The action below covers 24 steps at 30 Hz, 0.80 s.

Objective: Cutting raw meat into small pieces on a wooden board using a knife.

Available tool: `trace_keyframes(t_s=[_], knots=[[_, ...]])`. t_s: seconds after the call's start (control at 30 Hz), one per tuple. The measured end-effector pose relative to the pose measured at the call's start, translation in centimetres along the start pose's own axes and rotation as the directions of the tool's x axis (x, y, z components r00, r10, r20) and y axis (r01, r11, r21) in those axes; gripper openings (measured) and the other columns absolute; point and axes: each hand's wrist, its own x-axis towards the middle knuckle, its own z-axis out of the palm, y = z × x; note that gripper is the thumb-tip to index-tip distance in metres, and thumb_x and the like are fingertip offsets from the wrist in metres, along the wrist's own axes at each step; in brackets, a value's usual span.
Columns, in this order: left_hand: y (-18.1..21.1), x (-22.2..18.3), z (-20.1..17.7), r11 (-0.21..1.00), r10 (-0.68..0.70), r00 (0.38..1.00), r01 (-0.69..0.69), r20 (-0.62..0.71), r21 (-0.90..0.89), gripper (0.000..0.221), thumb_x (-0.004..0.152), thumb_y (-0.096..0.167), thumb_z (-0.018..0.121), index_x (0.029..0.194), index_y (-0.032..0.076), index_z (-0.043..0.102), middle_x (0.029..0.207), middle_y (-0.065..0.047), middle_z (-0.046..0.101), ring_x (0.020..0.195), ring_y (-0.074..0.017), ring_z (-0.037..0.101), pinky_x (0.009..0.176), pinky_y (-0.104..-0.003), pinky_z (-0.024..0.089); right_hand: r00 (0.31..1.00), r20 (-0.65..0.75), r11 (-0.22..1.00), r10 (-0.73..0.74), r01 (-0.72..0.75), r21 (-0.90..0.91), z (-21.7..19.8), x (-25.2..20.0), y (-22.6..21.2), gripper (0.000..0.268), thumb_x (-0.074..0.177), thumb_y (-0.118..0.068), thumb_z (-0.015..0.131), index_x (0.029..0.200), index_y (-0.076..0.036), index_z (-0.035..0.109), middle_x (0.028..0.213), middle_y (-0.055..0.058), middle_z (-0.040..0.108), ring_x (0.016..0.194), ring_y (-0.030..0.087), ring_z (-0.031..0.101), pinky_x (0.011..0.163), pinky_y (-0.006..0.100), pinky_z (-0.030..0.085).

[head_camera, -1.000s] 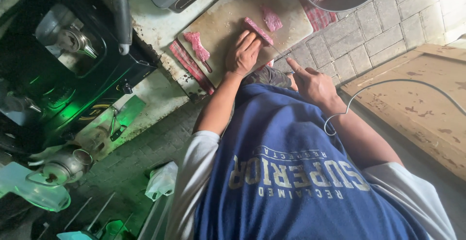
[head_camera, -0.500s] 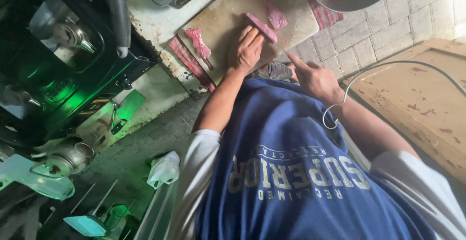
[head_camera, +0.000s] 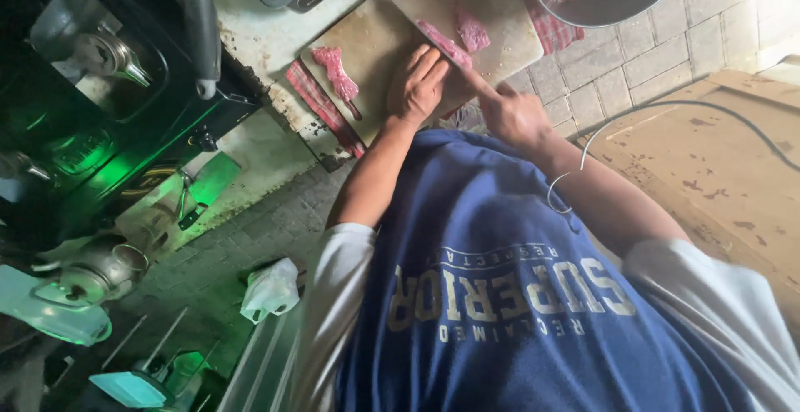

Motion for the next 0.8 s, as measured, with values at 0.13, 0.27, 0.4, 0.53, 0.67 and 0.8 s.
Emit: trace_keyframes(t_s=[0.13, 0.27, 0.4, 0.53, 0.67, 0.8], knots=[[0.7, 1.6, -1.1, 1.0, 0.007, 1.0, -0.007, -0.011, 0.018, 0.011, 0.094, 0.016, 0.061, 0.087, 0.013, 0.068, 0.103, -0.006, 0.067, 0.096, -0.0253, 0.065, 0.084, -0.034, 0.054, 0.999, -0.029, 0.999, -0.014, 0.015, 0.035, -0.7, -1.7, 0.2, 0.055, 0.101, -0.026, 0.045, 0.154, -0.041, 0.039, 0.078, 0.012, 0.063, 0.058, 0.044, 0.067, 0.057, 0.054, 0.056], [1.3, 3.2, -1.9, 1.0, -0.001, 0.999, 0.0, 0.046, 0.023, 0.007, 0.093, 0.017, 0.063, 0.09, 0.013, 0.069, 0.102, -0.005, 0.068, 0.097, -0.0246, 0.066, 0.078, -0.035, 0.055, 0.996, 0.068, 0.99, 0.061, -0.069, 0.12, 0.1, -5.1, 3.3, 0.056, 0.1, -0.026, 0.048, 0.154, -0.041, 0.04, 0.08, 0.015, 0.062, 0.065, 0.046, 0.066, 0.059, 0.057, 0.055], [0.7, 1.6, -1.0, 0.999, 0.033, 0.998, -0.033, 0.045, 0.001, 0.008, 0.094, 0.016, 0.062, 0.09, 0.012, 0.068, 0.101, -0.005, 0.067, 0.096, -0.0247, 0.066, 0.082, -0.035, 0.054, 1.0, 0.008, 0.964, 0.017, -0.018, 0.265, -0.5, 0.2, 0.7, 0.061, 0.1, -0.019, 0.052, 0.155, -0.038, 0.037, 0.078, 0.018, 0.066, 0.068, 0.046, 0.067, 0.063, 0.059, 0.055], [1.4, 1.4, -1.6, 0.999, 0.048, 0.998, -0.048, 0.047, -0.005, 0.01, 0.095, 0.018, 0.063, 0.089, 0.012, 0.068, 0.1, -0.006, 0.066, 0.095, -0.0262, 0.065, 0.081, -0.035, 0.053, 0.999, 0.027, 0.96, 0.044, -0.05, 0.275, 0.4, -3.2, 2.0, 0.058, 0.098, -0.022, 0.055, 0.152, -0.037, 0.041, 0.08, 0.019, 0.066, 0.072, 0.046, 0.067, 0.067, 0.06, 0.052], [1.5, 3.1, -1.7, 0.999, 0.024, 0.998, -0.022, 0.052, -0.041, 0.013, 0.097, 0.019, 0.059, 0.091, 0.014, 0.068, 0.098, -0.005, 0.065, 0.095, -0.0248, 0.066, 0.078, -0.035, 0.054, 0.976, 0.17, 0.883, 0.136, -0.197, 0.425, -0.3, -5.9, 3.9, 0.061, 0.096, -0.02, 0.054, 0.153, -0.036, 0.041, 0.085, 0.021, 0.066, 0.077, 0.048, 0.065, 0.068, 0.062, 0.052], [0.4, 1.2, -0.7, 0.998, 0.052, 0.997, -0.051, 0.062, -0.022, 0.011, 0.095, 0.017, 0.06, 0.088, 0.014, 0.069, 0.097, -0.005, 0.066, 0.097, -0.0256, 0.066, 0.079, -0.035, 0.054, 0.991, 0.107, 0.876, 0.086, -0.126, 0.466, -0.2, 1.4, 0.5, 0.059, 0.097, -0.017, 0.052, 0.152, -0.035, 0.039, 0.092, 0.028, 0.068, 0.085, 0.053, 0.064, 0.079, 0.065, 0.049]])
